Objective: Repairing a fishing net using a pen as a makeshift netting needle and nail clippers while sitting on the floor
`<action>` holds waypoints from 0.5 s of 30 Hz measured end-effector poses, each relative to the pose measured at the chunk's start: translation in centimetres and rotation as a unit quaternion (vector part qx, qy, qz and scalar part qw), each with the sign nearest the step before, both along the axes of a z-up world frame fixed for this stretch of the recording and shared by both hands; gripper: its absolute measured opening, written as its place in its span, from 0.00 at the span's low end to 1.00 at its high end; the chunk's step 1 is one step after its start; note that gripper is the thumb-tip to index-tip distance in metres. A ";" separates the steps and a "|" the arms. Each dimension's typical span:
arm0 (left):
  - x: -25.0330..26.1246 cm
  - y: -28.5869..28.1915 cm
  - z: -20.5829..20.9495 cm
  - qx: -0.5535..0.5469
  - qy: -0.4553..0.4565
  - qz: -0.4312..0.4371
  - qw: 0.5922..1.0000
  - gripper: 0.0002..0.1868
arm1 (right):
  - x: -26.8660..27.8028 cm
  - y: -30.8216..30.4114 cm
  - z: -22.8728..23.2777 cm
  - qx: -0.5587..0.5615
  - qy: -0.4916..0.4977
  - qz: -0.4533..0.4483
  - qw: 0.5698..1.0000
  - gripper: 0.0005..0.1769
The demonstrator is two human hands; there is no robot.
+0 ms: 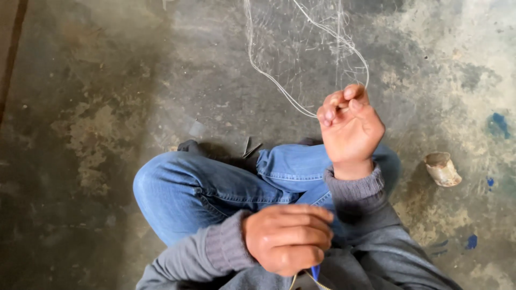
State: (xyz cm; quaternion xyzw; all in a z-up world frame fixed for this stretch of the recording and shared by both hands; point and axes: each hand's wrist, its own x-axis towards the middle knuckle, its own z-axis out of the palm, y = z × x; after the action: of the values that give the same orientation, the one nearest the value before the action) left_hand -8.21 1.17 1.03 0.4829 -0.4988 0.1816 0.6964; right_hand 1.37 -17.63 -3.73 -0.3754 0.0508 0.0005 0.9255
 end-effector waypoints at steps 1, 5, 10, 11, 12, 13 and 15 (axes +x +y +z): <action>-1.2 -0.4 -2.0 -0.002 -0.002 -0.002 1.000 0.14 | 0.1 -0.1 0.0 -0.002 -0.002 -0.002 1.000 0.06; -3.2 -0.6 -5.7 0.145 0.203 -0.073 0.966 0.17 | -0.1 0.1 0.0 0.007 -0.012 0.042 0.999 0.05; 2.5 1.8 -2.6 0.136 0.328 -0.061 0.933 0.15 | -0.2 -0.7 -1.2 0.079 -0.101 0.098 0.987 0.06; 4.3 2.1 -1.8 0.130 0.293 0.074 0.944 0.08 | 0.0 -1.3 -2.0 0.095 -0.125 0.113 0.981 0.07; 5.9 2.3 -1.0 0.120 0.253 0.207 0.937 0.07 | 0.0 -2.0 -2.8 0.110 -0.149 0.129 0.974 0.08; 7.2 2.3 -0.8 0.118 0.251 0.207 0.938 0.07 | -0.3 -1.9 -2.8 0.108 -0.151 0.129 0.974 0.08; 10.0 2.2 -0.2 0.137 0.170 0.342 0.914 0.10 | -0.4 -1.6 -2.7 0.132 -0.189 0.164 0.959 0.08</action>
State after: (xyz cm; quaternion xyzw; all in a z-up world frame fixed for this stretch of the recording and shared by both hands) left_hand 1.81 3.37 0.81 0.7384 -0.1968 0.2537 0.5930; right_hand 0.97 -19.23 -6.44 -0.2461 -0.1876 0.0881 0.9468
